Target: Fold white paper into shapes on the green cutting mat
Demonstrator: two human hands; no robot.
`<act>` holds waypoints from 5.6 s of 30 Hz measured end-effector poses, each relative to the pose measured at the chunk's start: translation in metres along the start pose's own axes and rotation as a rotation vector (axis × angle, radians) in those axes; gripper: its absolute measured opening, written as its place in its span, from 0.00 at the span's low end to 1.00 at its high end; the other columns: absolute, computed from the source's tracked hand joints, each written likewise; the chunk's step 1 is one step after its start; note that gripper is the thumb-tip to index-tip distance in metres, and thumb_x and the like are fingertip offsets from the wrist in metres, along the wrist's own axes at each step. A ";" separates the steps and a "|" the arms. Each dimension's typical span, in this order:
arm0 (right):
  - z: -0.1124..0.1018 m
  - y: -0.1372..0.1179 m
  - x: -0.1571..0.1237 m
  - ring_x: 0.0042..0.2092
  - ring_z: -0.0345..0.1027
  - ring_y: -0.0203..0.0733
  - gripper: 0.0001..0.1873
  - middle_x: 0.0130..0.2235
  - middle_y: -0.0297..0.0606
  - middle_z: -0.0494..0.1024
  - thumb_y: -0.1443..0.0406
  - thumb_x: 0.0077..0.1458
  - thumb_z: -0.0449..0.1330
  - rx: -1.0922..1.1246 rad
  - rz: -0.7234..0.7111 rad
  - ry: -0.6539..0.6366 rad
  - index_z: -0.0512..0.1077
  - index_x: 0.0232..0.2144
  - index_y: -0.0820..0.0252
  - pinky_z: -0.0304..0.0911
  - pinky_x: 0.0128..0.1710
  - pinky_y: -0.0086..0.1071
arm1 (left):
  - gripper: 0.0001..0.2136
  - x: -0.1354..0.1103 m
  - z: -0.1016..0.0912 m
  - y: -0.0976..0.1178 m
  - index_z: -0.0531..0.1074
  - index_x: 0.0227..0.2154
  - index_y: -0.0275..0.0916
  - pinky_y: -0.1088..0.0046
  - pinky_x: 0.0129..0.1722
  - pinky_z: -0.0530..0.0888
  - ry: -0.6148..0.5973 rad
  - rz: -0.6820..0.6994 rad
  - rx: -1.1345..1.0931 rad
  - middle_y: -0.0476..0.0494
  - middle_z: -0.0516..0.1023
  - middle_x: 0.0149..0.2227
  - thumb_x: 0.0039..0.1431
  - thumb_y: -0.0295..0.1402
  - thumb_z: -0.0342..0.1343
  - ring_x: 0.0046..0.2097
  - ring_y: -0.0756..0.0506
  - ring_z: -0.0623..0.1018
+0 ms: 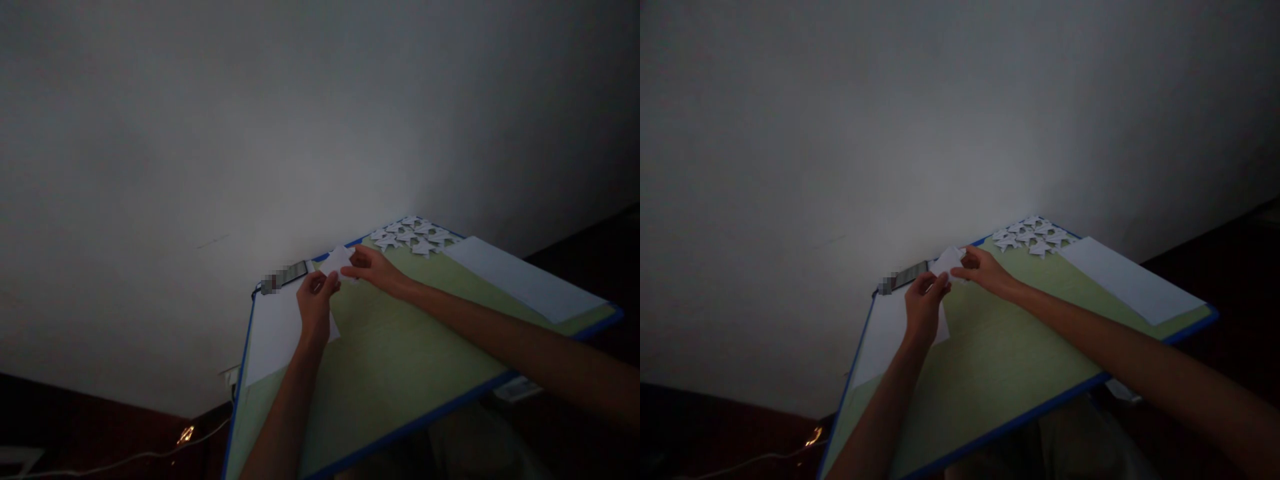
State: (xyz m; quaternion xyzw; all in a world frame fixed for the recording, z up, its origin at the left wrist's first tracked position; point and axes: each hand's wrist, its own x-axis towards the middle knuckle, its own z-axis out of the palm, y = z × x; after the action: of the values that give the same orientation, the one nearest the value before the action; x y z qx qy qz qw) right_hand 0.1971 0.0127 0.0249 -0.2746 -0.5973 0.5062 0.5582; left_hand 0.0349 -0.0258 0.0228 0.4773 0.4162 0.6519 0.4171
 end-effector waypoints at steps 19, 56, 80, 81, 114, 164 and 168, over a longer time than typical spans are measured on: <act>0.010 -0.006 -0.007 0.30 0.64 0.35 0.21 0.28 0.29 0.70 0.52 0.44 0.71 -0.075 -0.063 -0.038 0.67 0.29 0.57 0.58 0.29 0.30 | 0.20 0.001 -0.006 -0.004 0.75 0.29 0.37 0.76 0.26 0.66 0.032 0.149 0.381 0.51 0.72 0.22 0.52 0.52 0.65 0.25 0.51 0.70; 0.009 0.002 -0.012 0.29 0.56 0.34 0.09 0.26 0.29 0.64 0.62 0.57 0.60 -0.537 -0.255 -0.141 0.68 0.26 0.60 0.50 0.29 0.30 | 0.10 -0.001 -0.007 0.012 0.74 0.28 0.38 0.74 0.29 0.70 0.099 0.229 0.468 0.47 0.75 0.27 0.54 0.40 0.63 0.30 0.48 0.74; 0.001 0.012 -0.006 0.28 0.55 0.35 0.12 0.25 0.27 0.62 0.58 0.54 0.62 -0.449 -0.169 -0.030 0.66 0.26 0.59 0.50 0.29 0.31 | 0.10 -0.001 -0.005 0.006 0.80 0.39 0.38 0.71 0.36 0.73 -0.011 0.321 0.506 0.43 0.81 0.35 0.59 0.35 0.58 0.34 0.47 0.77; 0.001 0.012 -0.005 0.28 0.56 0.35 0.13 0.25 0.27 0.64 0.57 0.53 0.63 -0.377 -0.151 -0.023 0.66 0.27 0.58 0.51 0.29 0.30 | 0.11 0.000 -0.004 0.007 0.80 0.39 0.38 0.72 0.35 0.74 -0.019 0.254 0.409 0.42 0.81 0.36 0.59 0.36 0.58 0.34 0.48 0.77; 0.002 0.001 0.001 0.29 0.65 0.37 0.18 0.26 0.32 0.73 0.50 0.52 0.65 -0.256 -0.087 0.071 0.75 0.31 0.60 0.61 0.31 0.31 | 0.21 -0.001 -0.002 -0.006 0.72 0.26 0.35 0.76 0.28 0.66 -0.152 -0.124 0.108 0.52 0.69 0.23 0.48 0.51 0.68 0.25 0.53 0.68; -0.011 -0.003 0.007 0.37 0.76 0.43 0.10 0.35 0.39 0.84 0.59 0.52 0.66 -0.266 -0.163 0.121 0.81 0.32 0.59 0.69 0.40 0.36 | 0.19 -0.002 -0.008 0.007 0.74 0.24 0.34 0.74 0.31 0.68 -0.507 -0.124 0.204 0.46 0.72 0.24 0.60 0.47 0.60 0.28 0.51 0.70; -0.012 -0.005 0.006 0.37 0.75 0.42 0.10 0.35 0.39 0.84 0.59 0.53 0.66 -0.285 -0.155 0.112 0.81 0.32 0.59 0.68 0.39 0.35 | 0.20 -0.003 -0.008 0.008 0.74 0.26 0.33 0.73 0.32 0.69 -0.527 -0.135 0.211 0.46 0.72 0.25 0.61 0.48 0.59 0.29 0.50 0.71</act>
State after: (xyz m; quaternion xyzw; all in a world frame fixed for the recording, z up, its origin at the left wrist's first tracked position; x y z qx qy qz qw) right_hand 0.2078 0.0202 0.0301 -0.3319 -0.6504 0.3556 0.5834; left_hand 0.0267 -0.0322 0.0284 0.6423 0.3898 0.4291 0.5014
